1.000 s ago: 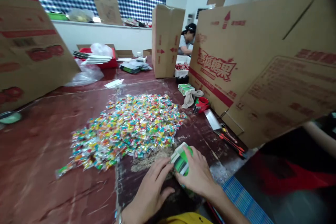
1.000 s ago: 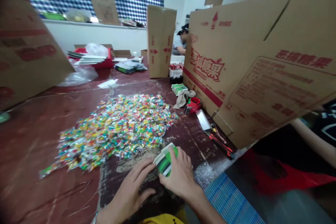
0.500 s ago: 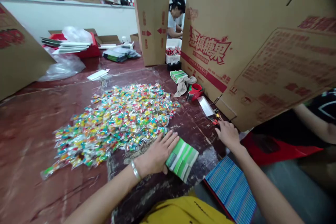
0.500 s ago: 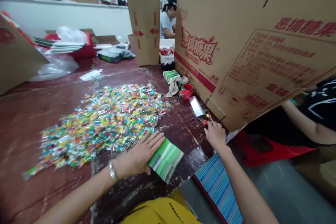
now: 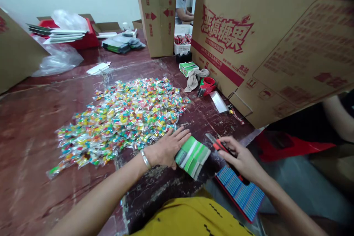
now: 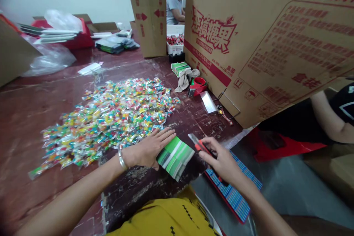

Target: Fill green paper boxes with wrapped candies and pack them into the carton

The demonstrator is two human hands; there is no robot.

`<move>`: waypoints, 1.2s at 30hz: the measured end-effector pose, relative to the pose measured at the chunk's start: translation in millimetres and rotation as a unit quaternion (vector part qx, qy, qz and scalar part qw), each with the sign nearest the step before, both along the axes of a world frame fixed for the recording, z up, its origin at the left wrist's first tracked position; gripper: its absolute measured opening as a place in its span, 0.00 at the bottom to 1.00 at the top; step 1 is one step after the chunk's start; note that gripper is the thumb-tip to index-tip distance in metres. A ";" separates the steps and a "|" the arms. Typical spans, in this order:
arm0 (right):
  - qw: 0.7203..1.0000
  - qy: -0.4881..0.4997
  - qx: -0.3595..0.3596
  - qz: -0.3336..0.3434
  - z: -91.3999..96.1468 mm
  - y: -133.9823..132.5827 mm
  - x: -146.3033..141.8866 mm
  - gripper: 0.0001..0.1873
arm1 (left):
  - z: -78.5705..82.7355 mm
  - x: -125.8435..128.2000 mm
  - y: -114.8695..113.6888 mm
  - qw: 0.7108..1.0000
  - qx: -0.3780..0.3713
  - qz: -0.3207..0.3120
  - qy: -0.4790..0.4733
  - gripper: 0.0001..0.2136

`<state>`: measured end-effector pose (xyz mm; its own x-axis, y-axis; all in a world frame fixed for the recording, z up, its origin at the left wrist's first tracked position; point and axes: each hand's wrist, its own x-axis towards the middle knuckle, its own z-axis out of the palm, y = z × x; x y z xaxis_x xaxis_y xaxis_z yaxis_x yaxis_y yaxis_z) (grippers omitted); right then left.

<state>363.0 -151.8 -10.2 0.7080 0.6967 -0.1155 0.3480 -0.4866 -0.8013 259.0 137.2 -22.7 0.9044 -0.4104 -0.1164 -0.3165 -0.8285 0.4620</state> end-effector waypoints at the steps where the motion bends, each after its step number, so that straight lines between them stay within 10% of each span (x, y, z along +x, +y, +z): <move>1: 1.000 -0.003 -0.017 0.011 5.8 3.8 -15.2 0.17 | -1.3 -0.2 0.1 1.000 0.001 -0.001 -0.006 0.59; 13: 0.984 0.149 -0.074 0.058 3.7 12.3 -51.6 0.13 | -5.2 -7.4 -7.0 0.998 0.009 0.038 -0.055 0.58; 36: 0.938 -0.217 -0.246 0.116 -8.5 13.3 -80.6 0.26 | -7.3 -0.6 -4.4 0.998 -0.046 0.021 -0.046 0.51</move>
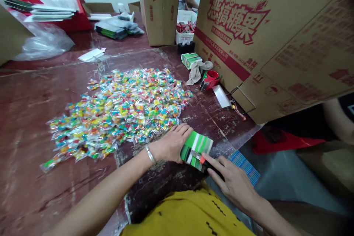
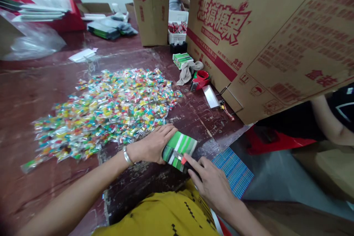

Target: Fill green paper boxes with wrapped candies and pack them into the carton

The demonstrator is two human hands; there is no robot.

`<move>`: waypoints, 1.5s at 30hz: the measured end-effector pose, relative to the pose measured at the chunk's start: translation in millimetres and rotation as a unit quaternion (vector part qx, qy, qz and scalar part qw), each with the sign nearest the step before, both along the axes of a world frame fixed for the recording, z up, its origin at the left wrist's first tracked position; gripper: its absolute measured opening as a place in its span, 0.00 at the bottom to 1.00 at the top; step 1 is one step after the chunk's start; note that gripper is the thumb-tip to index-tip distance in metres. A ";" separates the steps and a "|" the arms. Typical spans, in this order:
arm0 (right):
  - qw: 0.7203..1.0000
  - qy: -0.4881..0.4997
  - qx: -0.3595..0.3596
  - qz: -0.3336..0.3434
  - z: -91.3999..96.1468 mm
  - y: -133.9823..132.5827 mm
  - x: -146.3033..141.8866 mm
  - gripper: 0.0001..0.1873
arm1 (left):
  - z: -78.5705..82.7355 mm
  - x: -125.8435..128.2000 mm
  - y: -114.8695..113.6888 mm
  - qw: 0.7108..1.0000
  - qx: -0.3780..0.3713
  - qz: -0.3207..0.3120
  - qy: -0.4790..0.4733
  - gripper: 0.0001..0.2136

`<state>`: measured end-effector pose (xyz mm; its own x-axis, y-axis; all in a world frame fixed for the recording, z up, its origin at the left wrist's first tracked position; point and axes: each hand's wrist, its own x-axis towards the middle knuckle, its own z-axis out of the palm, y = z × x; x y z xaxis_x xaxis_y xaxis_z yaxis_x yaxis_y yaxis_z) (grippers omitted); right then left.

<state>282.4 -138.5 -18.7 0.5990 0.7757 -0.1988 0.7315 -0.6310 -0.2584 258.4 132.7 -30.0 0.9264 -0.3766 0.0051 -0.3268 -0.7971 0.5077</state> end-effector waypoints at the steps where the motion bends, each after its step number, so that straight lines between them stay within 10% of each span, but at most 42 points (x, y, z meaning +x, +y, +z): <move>1: 1.000 -0.011 -0.003 -0.003 -0.6 0.3 -1.4 0.26 | 0.1 0.2 -0.1 1.000 -0.001 0.001 -0.001 0.51; 33: 0.998 -0.060 -0.013 -0.013 -5.0 15.5 -6.2 0.31 | 6.6 -20.2 -9.2 0.997 0.043 0.050 -0.040 0.56; 38: 0.998 -0.016 -0.022 0.057 1.3 24.7 7.6 0.34 | -8.9 -65.2 -30.0 0.978 -0.013 0.088 -0.190 0.17; 45: 0.999 0.010 0.016 0.036 -5.0 32.6 12.5 0.30 | -46.4 -77.7 -50.9 0.968 -0.013 0.085 -0.235 0.18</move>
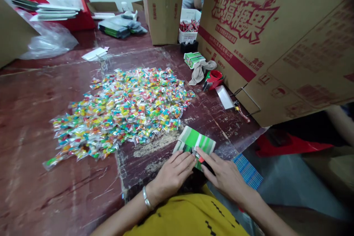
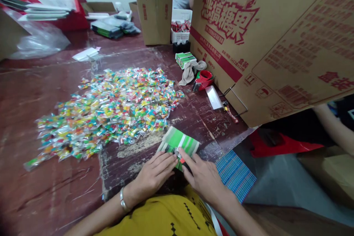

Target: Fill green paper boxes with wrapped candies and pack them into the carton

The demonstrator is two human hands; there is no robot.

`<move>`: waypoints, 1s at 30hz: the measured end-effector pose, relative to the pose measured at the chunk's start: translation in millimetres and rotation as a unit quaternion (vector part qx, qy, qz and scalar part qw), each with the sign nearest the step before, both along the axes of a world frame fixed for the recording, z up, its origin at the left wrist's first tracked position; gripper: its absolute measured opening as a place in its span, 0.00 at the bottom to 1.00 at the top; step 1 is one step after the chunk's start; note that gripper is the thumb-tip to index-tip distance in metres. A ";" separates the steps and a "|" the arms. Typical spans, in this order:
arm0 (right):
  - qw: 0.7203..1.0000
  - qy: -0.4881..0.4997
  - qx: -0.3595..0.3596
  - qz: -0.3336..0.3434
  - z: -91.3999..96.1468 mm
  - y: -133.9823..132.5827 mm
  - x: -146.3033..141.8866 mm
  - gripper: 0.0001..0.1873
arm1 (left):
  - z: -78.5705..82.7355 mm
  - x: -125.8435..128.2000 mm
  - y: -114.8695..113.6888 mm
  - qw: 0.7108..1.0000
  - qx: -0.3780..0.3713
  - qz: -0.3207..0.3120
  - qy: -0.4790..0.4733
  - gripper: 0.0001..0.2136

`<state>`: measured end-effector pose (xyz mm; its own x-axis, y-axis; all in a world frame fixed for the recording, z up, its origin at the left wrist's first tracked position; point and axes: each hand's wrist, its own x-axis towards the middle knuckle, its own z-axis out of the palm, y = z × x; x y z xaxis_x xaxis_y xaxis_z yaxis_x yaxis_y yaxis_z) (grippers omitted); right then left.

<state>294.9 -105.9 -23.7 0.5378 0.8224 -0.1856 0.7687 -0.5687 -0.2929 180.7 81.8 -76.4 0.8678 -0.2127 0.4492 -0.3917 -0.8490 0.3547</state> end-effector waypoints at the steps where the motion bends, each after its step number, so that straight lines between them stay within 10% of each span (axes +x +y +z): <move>1: 1.000 0.023 0.014 -0.005 0.3 0.2 0.5 0.29 | -2.9 0.7 -0.9 1.000 -0.006 0.006 -0.004 0.18; 11: 0.903 0.382 0.161 -0.113 18.0 4.0 20.8 0.23 | -11.0 -0.6 -2.4 0.999 -0.031 0.014 -0.014 0.19; 18: 0.702 0.640 0.181 -0.254 7.7 0.0 26.6 0.35 | -14.7 -1.4 -4.3 0.999 -0.024 0.019 -0.021 0.19; 23: 0.627 0.707 0.176 -0.276 4.6 -1.6 24.8 0.34 | -15.0 -2.5 -5.9 0.999 -0.024 0.023 -0.025 0.19; 27: 0.658 0.695 0.169 -0.236 18.5 -16.9 41.2 0.33 | -15.6 -1.3 -6.5 0.999 -0.017 0.029 -0.028 0.18; 30: 0.803 0.521 0.183 -0.223 24.1 -29.5 77.1 0.28 | -15.2 0.1 -6.2 0.999 -0.009 0.024 -0.024 0.18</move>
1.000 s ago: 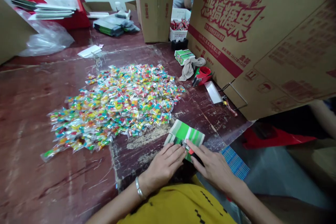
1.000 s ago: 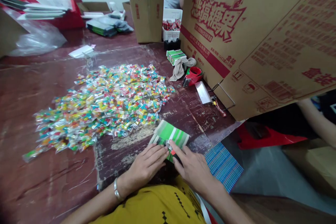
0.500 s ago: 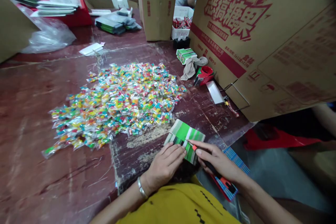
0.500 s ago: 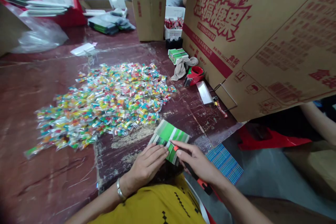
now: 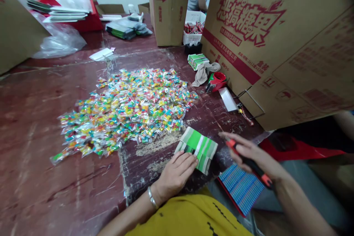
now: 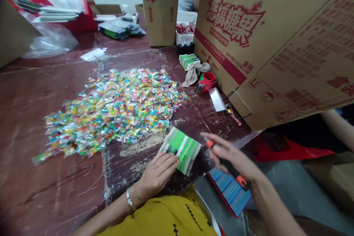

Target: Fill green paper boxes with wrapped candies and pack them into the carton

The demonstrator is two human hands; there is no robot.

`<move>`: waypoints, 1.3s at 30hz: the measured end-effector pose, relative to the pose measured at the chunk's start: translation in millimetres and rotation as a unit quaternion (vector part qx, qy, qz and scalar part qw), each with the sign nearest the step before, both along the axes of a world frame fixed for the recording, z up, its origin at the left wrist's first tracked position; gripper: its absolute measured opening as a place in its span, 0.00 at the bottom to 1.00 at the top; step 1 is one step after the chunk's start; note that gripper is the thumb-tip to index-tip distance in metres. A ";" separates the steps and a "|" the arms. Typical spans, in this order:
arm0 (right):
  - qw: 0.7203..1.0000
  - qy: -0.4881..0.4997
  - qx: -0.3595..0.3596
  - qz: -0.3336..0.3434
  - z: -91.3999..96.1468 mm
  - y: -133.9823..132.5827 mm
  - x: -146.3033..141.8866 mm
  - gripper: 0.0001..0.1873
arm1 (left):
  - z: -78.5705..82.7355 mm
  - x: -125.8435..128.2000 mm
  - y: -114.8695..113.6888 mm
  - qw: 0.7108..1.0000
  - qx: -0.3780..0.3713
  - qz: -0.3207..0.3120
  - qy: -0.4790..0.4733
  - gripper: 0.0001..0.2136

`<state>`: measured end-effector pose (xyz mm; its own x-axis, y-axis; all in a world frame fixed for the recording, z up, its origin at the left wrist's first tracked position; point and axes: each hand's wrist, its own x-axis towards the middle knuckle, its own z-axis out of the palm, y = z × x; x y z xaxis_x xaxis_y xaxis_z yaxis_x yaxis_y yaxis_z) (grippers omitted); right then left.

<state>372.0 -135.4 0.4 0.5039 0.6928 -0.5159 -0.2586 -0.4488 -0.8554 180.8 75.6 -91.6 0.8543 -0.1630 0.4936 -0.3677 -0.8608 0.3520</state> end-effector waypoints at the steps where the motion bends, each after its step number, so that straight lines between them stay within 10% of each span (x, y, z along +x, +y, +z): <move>1: 0.990 -0.132 -0.041 -0.028 -3.5 -1.8 13.7 0.25 | 0.3 0.3 0.2 1.000 0.002 0.000 0.001 0.17; 6: 0.778 -0.566 -0.267 0.054 -50.4 7.6 60.7 0.19 | 1.9 0.0 0.6 1.000 0.010 0.002 -0.005 0.17; 9: 0.724 -0.637 -0.256 0.064 -59.3 18.5 60.0 0.20 | 0.9 -0.1 0.5 1.000 0.013 -0.001 -0.018 0.17; 15: 0.810 -0.578 -0.006 0.102 -17.5 48.2 -3.4 0.13 | -2.7 1.8 0.9 1.000 0.011 -0.002 -0.025 0.16; 19: 0.818 -0.557 0.003 0.145 -18.4 62.2 -36.0 0.12 | -4.7 2.8 0.1 0.999 0.003 0.003 -0.039 0.15; 27: 0.799 -0.585 0.005 0.141 -32.3 59.1 -37.5 0.09 | 22.9 7.1 8.1 0.999 -0.003 -0.004 0.032 0.19; 33: 0.767 -0.621 0.003 0.162 -31.6 61.8 -48.1 0.07 | 58.5 55.3 42.2 0.978 0.061 -0.047 0.195 0.61; 39: 0.740 -0.650 -0.003 0.173 -37.4 66.5 -49.9 0.10 | 51.7 82.3 50.3 0.966 0.061 -0.092 0.232 0.51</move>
